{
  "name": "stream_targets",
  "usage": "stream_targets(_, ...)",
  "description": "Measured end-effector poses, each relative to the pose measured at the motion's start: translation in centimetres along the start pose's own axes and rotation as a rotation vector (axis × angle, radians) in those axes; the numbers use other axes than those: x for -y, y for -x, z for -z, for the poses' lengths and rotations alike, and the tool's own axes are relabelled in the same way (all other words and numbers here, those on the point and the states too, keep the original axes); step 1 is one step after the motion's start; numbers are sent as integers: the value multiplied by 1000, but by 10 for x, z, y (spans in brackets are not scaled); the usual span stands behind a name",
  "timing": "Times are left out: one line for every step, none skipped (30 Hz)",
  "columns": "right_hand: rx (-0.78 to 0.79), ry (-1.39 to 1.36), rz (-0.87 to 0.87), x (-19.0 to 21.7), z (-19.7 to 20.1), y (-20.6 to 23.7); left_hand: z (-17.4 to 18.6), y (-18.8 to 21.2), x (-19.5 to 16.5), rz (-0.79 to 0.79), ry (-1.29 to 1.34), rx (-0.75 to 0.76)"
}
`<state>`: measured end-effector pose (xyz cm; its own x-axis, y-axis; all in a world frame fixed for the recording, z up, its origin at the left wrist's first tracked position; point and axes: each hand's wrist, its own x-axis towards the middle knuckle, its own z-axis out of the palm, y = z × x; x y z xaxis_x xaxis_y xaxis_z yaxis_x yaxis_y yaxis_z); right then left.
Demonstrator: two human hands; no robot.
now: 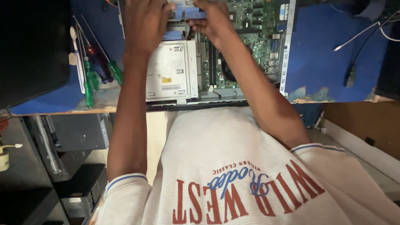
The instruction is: The person works on a desktop computer case, connecting internal cables and securing components with a screwdriver. They remove and reposition the hard drive, then rotate the case to access the rear panel and continue fastening screws.
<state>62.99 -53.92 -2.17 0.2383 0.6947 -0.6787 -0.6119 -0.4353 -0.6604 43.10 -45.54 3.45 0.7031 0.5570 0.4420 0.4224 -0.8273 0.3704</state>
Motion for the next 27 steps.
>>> stream_targets(3, 6, 6, -1, -2, 2, 2, 2, 1, 3, -3, -9)
stream_targets(5, 6, 0, -3, -4, 4, 3, 4, 1, 3, 2, -12)
stream_targets(5, 7, -5, -5, -5, 6, 4, 7, 1, 2, 10, -15)
stream_targets(5, 8, -12, -6, -5, 10, 4, 10, 0, 3, 18, -16)
stream_targets(8, 7, -14, -8, -5, 12, 5, 13, -2, 17, 32, -11)
stream_targets(15, 6, -15, -9, -6, 14, 6, 15, -3, 31, 42, -8)
stream_targets(22, 8, -19, -9, -6, 16, 7, 18, -4, 49, 53, -4)
stream_targets(36, 5, -13, -10, -6, 19, 9, 20, -7, 63, 47, 3)
stream_targets(50, 4, -4, -9, -6, 21, 11, 21, -9, 77, 41, 9)
stream_targets(66, 1, 12, -6, -6, 22, 12, 19, -10, 84, 33, 10)
stream_targets(58, 19, 5, -4, -7, 23, 14, 16, -11, 81, 45, 4)
stream_targets(51, 38, -4, -2, -7, 24, 17, 15, -14, 81, 57, -1)
stream_targets(42, 57, -16, 0, -7, 26, 20, 14, -17, 83, 70, -4)
stream_targets(45, 45, -25, 2, -7, 27, 22, 13, -20, 93, 70, -20)
stream_targets(45, 31, -35, 3, -7, 28, 24, 12, -24, 101, 73, -34)
stream_targets(46, 17, -43, 2, -8, 29, 27, 12, -26, 108, 75, -48)
stream_targets(42, 16, -50, 2, -6, 30, 28, 12, -29, 120, 103, -54)
stream_targets(40, 16, -57, 1, -6, 31, 31, 14, -29, 133, 130, -60)
stream_targets(40, 16, -62, 0, -5, 30, 32, 15, -30, 145, 155, -68)
stream_targets(60, 5, -71, -2, -3, 30, 32, 18, -31, 198, 205, -137)
stream_targets(79, -7, -82, -3, -1, 29, 31, 22, -33, 252, 256, -206)
stream_targets(97, -23, -92, -6, 2, 29, 29, 26, -33, 303, 307, -271)
stream_targets(109, -49, -103, -9, 4, 29, 27, 31, -34, 439, 407, -389)
stream_targets(120, -73, -113, -12, 7, 29, 25, 37, -35, 574, 509, -508)
stream_targets(127, -96, -122, -14, 9, 29, 22, 42, -36, 710, 616, -625)
stream_targets(115, -114, -136, -15, 12, 30, 21, 48, -37, 866, 664, -521)
stream_targets(106, -132, -151, -17, 14, 31, 21, 54, -36, 1019, 708, -409)
